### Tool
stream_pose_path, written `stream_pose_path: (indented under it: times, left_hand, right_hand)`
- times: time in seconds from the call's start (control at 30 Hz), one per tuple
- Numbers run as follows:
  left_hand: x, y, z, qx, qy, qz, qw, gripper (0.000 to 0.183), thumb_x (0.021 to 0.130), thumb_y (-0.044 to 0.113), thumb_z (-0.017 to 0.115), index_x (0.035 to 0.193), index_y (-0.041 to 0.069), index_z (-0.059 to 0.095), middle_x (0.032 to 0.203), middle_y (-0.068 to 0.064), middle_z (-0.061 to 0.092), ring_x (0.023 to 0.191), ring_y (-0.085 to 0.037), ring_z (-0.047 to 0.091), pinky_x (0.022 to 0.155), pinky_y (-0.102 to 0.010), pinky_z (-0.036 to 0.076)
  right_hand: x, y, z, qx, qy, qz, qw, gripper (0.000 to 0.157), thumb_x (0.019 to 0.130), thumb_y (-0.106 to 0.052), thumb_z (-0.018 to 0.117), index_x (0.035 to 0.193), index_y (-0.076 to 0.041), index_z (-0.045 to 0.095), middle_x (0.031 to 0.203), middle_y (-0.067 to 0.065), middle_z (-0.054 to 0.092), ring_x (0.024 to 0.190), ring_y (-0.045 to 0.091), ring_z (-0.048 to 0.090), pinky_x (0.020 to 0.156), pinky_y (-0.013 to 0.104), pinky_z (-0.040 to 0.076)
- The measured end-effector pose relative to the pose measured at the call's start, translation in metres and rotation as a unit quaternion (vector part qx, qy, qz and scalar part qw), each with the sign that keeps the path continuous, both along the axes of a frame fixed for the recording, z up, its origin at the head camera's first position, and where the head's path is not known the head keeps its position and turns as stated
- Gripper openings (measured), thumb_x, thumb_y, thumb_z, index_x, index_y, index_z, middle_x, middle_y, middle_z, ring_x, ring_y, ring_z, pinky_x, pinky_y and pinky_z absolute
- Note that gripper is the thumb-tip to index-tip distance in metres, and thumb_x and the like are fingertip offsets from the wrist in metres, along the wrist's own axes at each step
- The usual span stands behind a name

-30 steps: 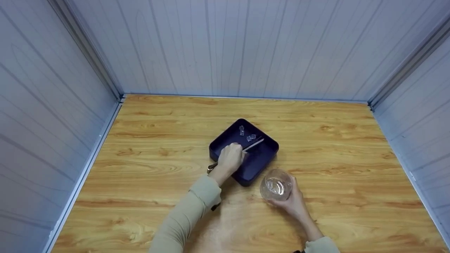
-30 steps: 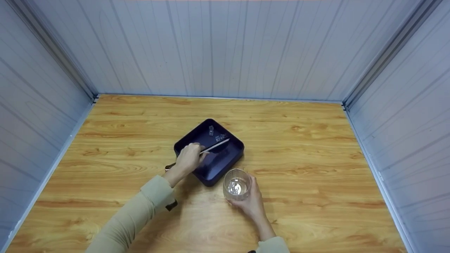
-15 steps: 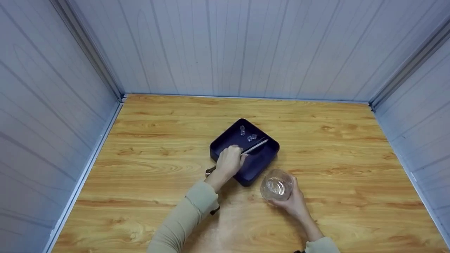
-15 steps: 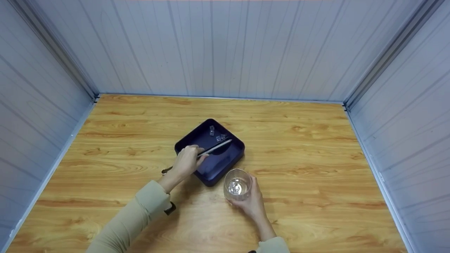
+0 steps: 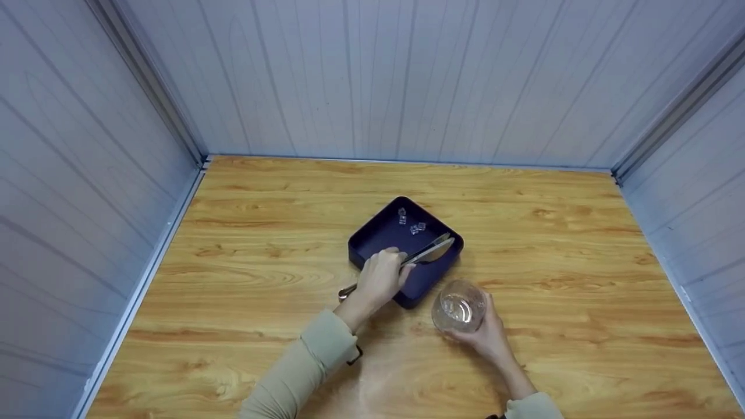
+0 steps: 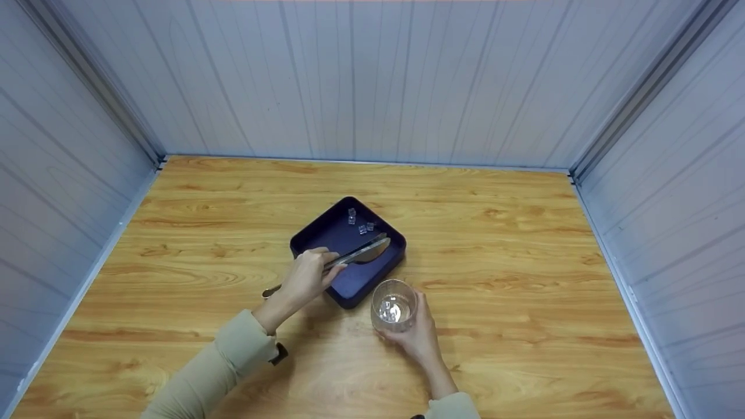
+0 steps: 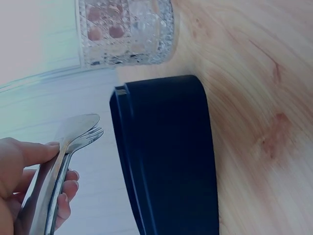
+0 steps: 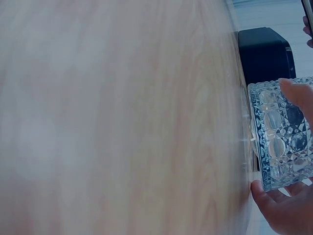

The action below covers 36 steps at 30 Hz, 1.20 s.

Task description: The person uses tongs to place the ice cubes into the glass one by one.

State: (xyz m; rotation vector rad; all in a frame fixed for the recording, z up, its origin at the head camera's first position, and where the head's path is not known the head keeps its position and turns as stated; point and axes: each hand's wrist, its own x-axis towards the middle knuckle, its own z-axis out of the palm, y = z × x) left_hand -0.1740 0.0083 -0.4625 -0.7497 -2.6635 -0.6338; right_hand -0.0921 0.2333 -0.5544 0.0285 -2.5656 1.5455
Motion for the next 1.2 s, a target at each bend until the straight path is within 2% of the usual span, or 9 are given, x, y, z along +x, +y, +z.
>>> stream_pose_path:
  times: [0.27, 0.5, 0.7, 0.77, 1.0, 1.2]
  left_hand:
    - [0.014, 0.0, 0.006, 0.015, -0.006, -0.023, 0.9996, 0.02, 0.083, 0.024, 0.061, 0.071, 0.008, 0.062, 0.064, -0.001, 0.051, 0.056, -0.018, 0.057, 0.049, -0.031, 0.047]
    - [0.023, 0.0, 0.008, 0.014, -0.009, -0.038, 0.9991, 0.018, 0.083, 0.025, 0.061, 0.079, 0.008, 0.066, 0.066, 0.0, 0.053, 0.058, -0.017, 0.057, 0.051, -0.031, 0.047]
    - [0.031, 0.001, 0.011, 0.02, -0.005, -0.06, 0.998, 0.015, 0.081, 0.022, 0.062, 0.073, 0.009, 0.065, 0.063, 0.001, 0.051, 0.055, -0.016, 0.055, 0.05, -0.031, 0.045]
    - [0.034, 0.001, 0.012, 0.019, -0.004, -0.064, 0.9977, 0.015, 0.08, 0.022, 0.063, 0.071, 0.01, 0.064, 0.062, 0.002, 0.049, 0.054, -0.015, 0.054, 0.049, -0.03, 0.044]
    - [0.041, 0.001, 0.017, 0.002, 0.001, -0.082, 0.9966, 0.014, 0.078, 0.02, 0.063, 0.067, 0.011, 0.061, 0.061, 0.003, 0.048, 0.054, -0.016, 0.054, 0.047, -0.03, 0.043]
    - [0.044, 0.003, 0.019, -0.015, -0.003, -0.089, 0.9959, 0.017, 0.077, 0.019, 0.064, 0.064, 0.011, 0.057, 0.061, 0.002, 0.048, 0.053, -0.017, 0.054, 0.045, -0.03, 0.043]
  right_hand:
    - [0.0, -0.001, -0.001, -0.01, 0.018, 0.004, 1.0, 0.094, 0.048, -0.013, 0.086, 0.126, -0.007, 0.035, 0.121, 0.017, 0.048, 0.111, 0.032, 0.044, 0.094, 0.047, 0.031]
    - [0.0, -0.001, -0.002, -0.006, 0.017, 0.004, 1.0, 0.096, 0.047, -0.016, 0.087, 0.127, -0.006, 0.034, 0.121, 0.018, 0.048, 0.111, 0.032, 0.045, 0.094, 0.047, 0.031]
    - [0.0, 0.0, -0.001, 0.004, 0.009, 0.005, 1.0, 0.094, 0.05, -0.013, 0.085, 0.128, -0.003, 0.033, 0.121, 0.02, 0.048, 0.111, 0.035, 0.045, 0.094, 0.047, 0.031]
    - [0.001, -0.002, 0.002, 0.004, 0.008, 0.008, 1.0, 0.093, 0.052, -0.009, 0.084, 0.128, -0.001, 0.032, 0.121, 0.022, 0.047, 0.111, 0.036, 0.044, 0.095, 0.048, 0.03]
    - [0.009, -0.014, 0.032, 0.001, 0.011, 0.01, 1.0, 0.087, 0.053, 0.004, 0.079, 0.126, 0.008, 0.031, 0.119, 0.028, 0.046, 0.109, 0.04, 0.044, 0.093, 0.048, 0.03]
    - [0.009, -0.014, 0.035, -0.012, -0.004, 0.012, 1.0, 0.085, 0.054, 0.007, 0.077, 0.126, 0.007, 0.032, 0.118, 0.029, 0.045, 0.109, 0.042, 0.043, 0.093, 0.049, 0.03]
